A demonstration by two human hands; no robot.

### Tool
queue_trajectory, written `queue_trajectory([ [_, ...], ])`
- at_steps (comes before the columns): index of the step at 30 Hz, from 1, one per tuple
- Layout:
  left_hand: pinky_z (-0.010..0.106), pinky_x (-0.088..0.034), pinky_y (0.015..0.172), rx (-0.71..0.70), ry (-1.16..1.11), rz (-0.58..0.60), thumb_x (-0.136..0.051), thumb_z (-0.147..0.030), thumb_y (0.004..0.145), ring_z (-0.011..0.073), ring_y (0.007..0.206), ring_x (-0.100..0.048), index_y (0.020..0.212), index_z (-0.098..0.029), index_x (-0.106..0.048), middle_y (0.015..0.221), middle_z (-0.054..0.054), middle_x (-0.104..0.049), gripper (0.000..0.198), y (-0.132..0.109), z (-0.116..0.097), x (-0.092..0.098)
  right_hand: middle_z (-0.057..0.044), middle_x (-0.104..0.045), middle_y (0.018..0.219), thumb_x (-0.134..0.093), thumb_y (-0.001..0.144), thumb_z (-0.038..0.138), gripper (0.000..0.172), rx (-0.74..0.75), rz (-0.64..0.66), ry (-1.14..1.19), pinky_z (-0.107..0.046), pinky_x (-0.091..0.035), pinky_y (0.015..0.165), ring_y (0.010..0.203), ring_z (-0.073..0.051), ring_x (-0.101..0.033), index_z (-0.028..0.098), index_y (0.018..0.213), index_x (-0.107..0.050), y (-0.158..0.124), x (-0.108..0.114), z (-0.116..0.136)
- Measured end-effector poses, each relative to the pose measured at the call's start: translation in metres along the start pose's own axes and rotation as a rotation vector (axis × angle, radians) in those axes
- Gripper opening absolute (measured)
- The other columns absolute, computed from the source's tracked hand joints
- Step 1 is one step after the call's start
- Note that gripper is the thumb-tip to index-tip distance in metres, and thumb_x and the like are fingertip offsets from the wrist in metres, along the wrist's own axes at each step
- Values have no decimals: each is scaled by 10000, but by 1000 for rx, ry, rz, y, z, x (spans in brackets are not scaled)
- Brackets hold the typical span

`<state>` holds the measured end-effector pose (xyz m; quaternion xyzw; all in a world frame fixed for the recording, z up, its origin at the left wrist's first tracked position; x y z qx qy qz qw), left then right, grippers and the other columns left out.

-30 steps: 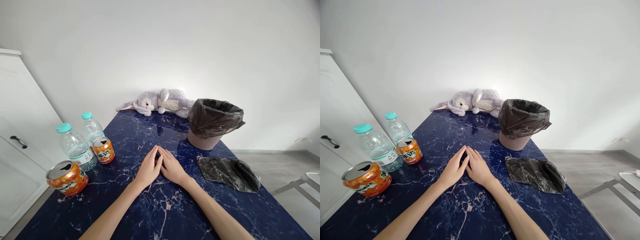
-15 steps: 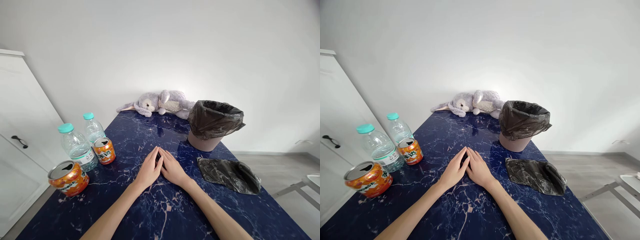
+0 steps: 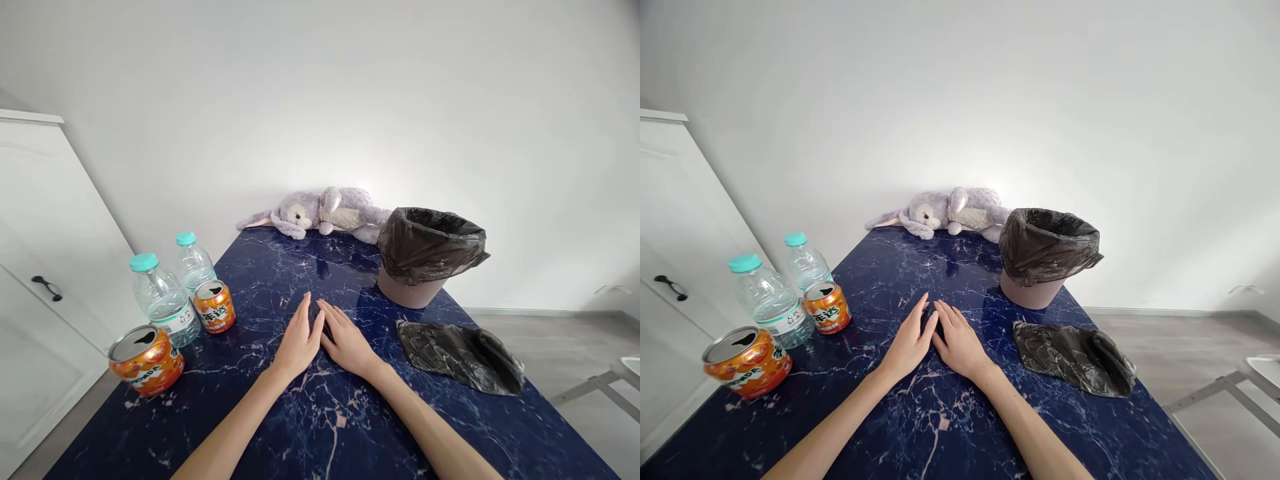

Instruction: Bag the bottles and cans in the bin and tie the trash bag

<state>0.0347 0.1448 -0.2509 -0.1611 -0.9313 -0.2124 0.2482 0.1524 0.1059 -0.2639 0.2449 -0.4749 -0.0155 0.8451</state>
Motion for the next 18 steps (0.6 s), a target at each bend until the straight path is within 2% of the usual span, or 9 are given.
queue_trajectory([
  [4,537,-405,1279,51,-114,-70,-419,-579,1115,304,1517,-544,1617,-216,-371,1689,198,-475,622,7,10,11,-161,-456,1703,-468,1114,402,631,-9,-14,14,-562,-351,1321,1596,-293,-415,195,1699,-357,-1,2,0],
  [8,505,-441,1247,92,-246,-155,-357,-597,1130,288,1479,-586,1521,-252,-436,1656,178,-517,528,17,21,31,-167,-474,1689,-473,1113,423,625,-29,-41,23,-554,-397,1297,1576,-300,-449,206,1691,-374,-1,4,-1],
  [13,457,-572,1093,122,-364,-184,-301,-632,1126,273,1292,-725,1433,-234,-449,1574,200,-587,523,26,31,44,-170,-522,1652,-462,1112,429,582,-33,-89,8,-517,-466,1255,1543,-296,-497,205,1649,-439,-3,8,-3],
  [16,451,-585,1054,132,-391,-193,-312,-636,1121,268,1220,-755,1413,-220,-451,1531,208,-617,526,28,38,45,-168,-556,1615,-476,1097,396,549,2,-138,-27,-513,-496,1231,1514,-298,-530,211,1614,-479,-1,28,-4],
  [18,442,-593,1021,134,-399,-199,-319,-614,1125,260,1164,-771,1381,-213,-470,1493,204,-642,499,30,42,44,-169,-549,1610,-474,1088,354,515,42,-196,-68,-528,-465,1252,1529,-304,-504,208,1580,-509,3,56,-3],
])
Point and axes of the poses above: each hand's wrist, its own y-axis towards the middle knuckle, its own x-axis out of the back of the hand, z = x × y, the point moved 8 cm from there along y, towards the middle knuckle
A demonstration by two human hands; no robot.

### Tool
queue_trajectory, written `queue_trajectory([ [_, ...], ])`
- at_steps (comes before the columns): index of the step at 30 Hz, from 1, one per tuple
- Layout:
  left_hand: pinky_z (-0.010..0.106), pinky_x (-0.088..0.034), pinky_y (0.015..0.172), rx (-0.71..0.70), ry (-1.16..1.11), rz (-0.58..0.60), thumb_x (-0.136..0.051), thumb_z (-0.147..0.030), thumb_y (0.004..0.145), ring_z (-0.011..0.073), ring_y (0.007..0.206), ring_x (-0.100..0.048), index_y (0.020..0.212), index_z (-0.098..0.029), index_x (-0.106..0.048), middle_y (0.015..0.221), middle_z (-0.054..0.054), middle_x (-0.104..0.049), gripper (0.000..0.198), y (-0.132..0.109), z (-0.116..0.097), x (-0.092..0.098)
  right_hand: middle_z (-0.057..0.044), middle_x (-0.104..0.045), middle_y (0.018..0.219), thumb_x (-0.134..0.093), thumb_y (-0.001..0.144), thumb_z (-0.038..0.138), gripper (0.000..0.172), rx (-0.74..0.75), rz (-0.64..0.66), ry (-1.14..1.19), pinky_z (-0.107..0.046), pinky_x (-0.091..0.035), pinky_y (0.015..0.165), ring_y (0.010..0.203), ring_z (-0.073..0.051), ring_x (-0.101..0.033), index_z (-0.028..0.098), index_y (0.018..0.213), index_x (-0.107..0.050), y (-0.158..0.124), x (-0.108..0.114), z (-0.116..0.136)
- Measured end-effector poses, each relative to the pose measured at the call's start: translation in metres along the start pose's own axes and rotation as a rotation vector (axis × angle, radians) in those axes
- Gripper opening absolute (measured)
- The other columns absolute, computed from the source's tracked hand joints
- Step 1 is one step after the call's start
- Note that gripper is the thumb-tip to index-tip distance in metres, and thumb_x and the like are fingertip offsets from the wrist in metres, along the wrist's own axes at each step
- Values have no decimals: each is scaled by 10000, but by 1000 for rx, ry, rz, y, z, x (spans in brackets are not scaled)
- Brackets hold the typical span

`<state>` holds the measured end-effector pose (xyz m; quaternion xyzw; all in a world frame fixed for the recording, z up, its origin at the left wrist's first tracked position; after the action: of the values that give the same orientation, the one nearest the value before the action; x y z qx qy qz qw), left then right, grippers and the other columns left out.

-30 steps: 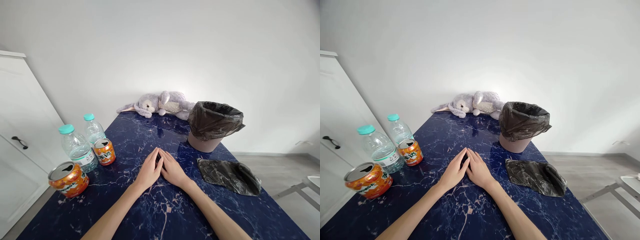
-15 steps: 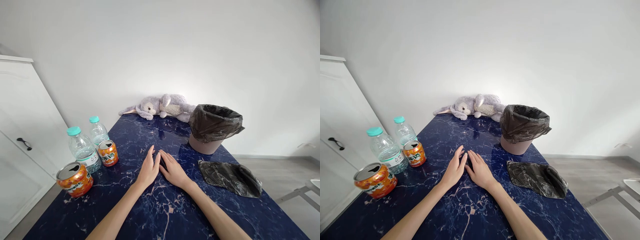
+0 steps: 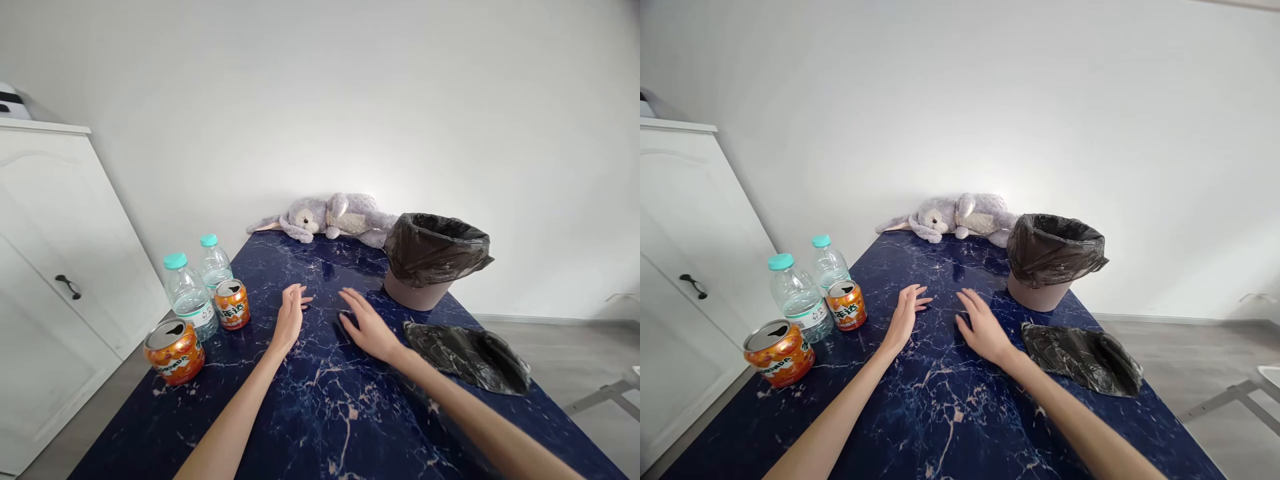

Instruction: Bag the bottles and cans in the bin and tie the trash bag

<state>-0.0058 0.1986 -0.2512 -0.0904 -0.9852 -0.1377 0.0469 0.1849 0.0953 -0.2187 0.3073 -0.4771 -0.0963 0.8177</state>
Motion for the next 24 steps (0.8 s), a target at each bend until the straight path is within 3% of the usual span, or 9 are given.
queue_trajectory([
  [4,414,-605,948,5,-13,-17,-332,-578,1131,237,1051,-792,1327,-208,-510,1391,183,-693,455,4,7,1,-152,-586,1530,-451,1081,274,410,89,-156,-102,-527,-426,1264,1479,-283,-525,235,1468,-579,31,84,-1],
  [7,393,-609,895,16,-22,-34,-338,-584,1127,222,976,-796,1308,-199,-524,1309,166,-713,464,6,9,2,-188,-586,1482,-518,1052,297,401,99,-274,-215,-601,-391,1244,1451,-342,-509,211,1438,-589,53,149,-9],
  [11,370,-610,850,21,-27,-48,-356,-614,1118,205,918,-792,1240,-205,-552,1241,137,-725,470,5,9,4,-233,-606,1422,-543,1025,402,523,-42,-346,-436,-672,-366,1193,1387,-415,-516,154,1484,-548,68,204,-47],
  [14,363,-611,829,23,-28,-45,-366,-634,1111,201,895,-791,1192,-207,-573,1206,122,-731,482,4,7,5,-255,-668,1324,-519,1003,540,574,-215,-300,-558,-711,-400,1125,1286,-453,-584,130,1388,-638,68,217,-87],
  [17,365,-609,822,26,-27,-37,-366,-640,1108,201,873,-792,1174,-196,-591,1181,120,-737,502,4,7,5,-256,-734,1217,-493,976,617,586,-276,-252,-553,-782,-373,1088,1215,-495,-624,134,1184,-749,64,218,-110],
  [20,371,-608,817,30,-29,-29,-370,-654,1102,204,856,-792,1155,-188,-608,1166,123,-743,526,5,7,6,-227,-778,1120,-468,972,614,566,-290,-231,-541,-789,-347,1096,1173,-482,-656,154,1084,-778,61,218,-116],
  [24,373,-607,816,29,-33,-27,-372,-680,1089,212,859,-790,1132,-185,-623,1149,125,-745,557,6,6,7,-181,-807,1022,-471,987,632,557,-256,-207,-475,-703,-429,1071,1021,-405,-720,178,1056,-786,60,220,-104],
])
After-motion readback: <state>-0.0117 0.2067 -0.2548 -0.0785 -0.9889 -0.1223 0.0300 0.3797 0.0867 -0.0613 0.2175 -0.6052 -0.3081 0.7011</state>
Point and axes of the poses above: each hand's wrist, its own y-axis towards the middle knuckle, its own x-axis out of the back of the hand, z = x × y, the point moved 8 cm from there along y, towards the middle knuckle
